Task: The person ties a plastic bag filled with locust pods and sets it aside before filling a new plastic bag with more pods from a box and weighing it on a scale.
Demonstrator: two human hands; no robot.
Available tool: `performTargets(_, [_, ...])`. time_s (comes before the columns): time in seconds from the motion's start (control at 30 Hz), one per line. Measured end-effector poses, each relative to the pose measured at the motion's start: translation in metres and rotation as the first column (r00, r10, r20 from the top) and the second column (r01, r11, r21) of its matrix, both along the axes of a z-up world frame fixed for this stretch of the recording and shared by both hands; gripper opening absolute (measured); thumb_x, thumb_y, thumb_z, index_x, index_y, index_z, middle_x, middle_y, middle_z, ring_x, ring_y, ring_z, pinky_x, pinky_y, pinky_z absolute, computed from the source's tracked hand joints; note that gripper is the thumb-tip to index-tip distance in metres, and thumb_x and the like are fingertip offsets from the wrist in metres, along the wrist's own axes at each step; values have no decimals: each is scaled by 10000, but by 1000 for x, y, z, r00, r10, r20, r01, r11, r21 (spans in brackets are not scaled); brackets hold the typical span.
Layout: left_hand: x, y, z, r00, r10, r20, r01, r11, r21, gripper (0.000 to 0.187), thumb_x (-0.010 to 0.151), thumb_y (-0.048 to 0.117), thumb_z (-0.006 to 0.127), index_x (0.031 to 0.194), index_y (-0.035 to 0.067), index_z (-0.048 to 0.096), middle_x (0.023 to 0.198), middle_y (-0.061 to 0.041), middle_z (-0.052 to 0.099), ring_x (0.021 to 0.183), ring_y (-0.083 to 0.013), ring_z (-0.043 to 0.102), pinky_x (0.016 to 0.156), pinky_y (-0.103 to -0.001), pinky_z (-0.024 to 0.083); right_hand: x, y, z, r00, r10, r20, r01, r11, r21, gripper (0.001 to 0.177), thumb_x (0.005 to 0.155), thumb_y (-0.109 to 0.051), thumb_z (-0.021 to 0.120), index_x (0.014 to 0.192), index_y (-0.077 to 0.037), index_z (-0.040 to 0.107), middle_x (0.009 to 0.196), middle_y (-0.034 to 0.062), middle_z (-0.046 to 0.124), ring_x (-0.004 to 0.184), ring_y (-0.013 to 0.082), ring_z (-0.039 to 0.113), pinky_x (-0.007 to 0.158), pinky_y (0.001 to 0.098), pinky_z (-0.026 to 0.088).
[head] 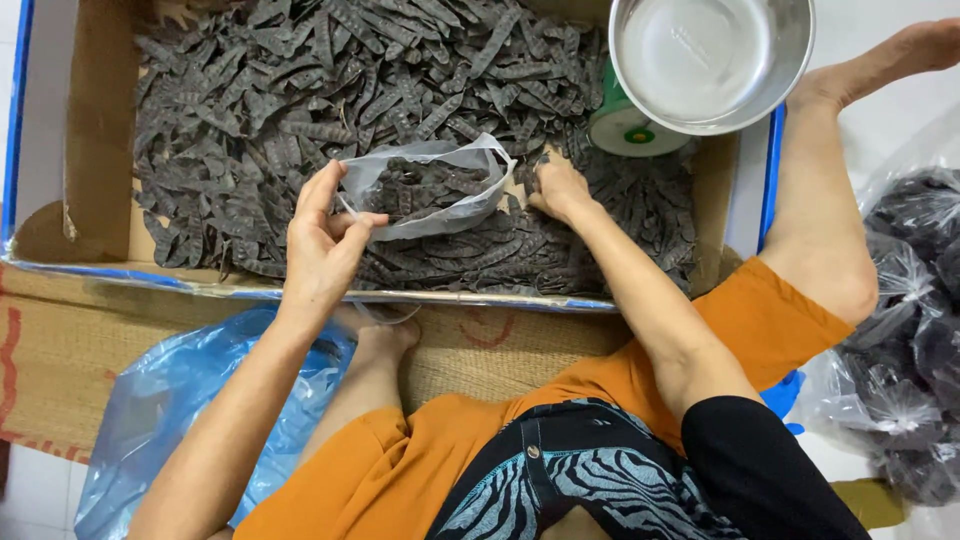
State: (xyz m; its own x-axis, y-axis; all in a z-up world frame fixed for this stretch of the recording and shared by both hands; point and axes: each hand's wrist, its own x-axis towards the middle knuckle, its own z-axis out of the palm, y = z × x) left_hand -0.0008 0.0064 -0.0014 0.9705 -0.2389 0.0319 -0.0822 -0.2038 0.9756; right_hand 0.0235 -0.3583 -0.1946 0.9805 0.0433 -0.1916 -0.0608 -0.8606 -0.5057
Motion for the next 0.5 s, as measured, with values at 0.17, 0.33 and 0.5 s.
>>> performTargets(0.17, [0, 0, 3, 1000, 5, -1, -5, 999, 33, 663, 935, -96, 565, 1563, -74, 352, 1568, -198, 393, 1079, -258, 749, 891, -273, 594, 20, -5, 9, 953, -19, -304, -9, 996, -92, 373, 677, -206, 912, 996, -111, 743, 1073, 149, 736, 1074, 360, 685, 895, 464, 536])
performTargets(0.33, [0, 1, 3, 1000, 7, -8, -7, 999, 44, 660, 939, -96, 565, 1565, -65, 359, 1571, -193, 400, 1091, -257, 749, 891, -272, 599, 31, -13, 14, 931, -53, -360, -7, 987, -163, 362, 667, -224, 916, 981, -131, 762, 1049, 126, 752, 1047, 336, 701, 872, 462, 546])
performTargets(0.5, [0, 0, 2, 1000, 10, -8, -10, 1000, 10, 664, 942, -96, 570, 1570, -57, 358, 1567, -188, 395, 1088, -256, 743, 880, -272, 594, 33, -9, -7, 982, -115, -149, 90, 982, -167, 283, 789, -258, 871, 996, -94, 770, 1044, 184, 744, 1022, 375, 707, 862, 476, 550])
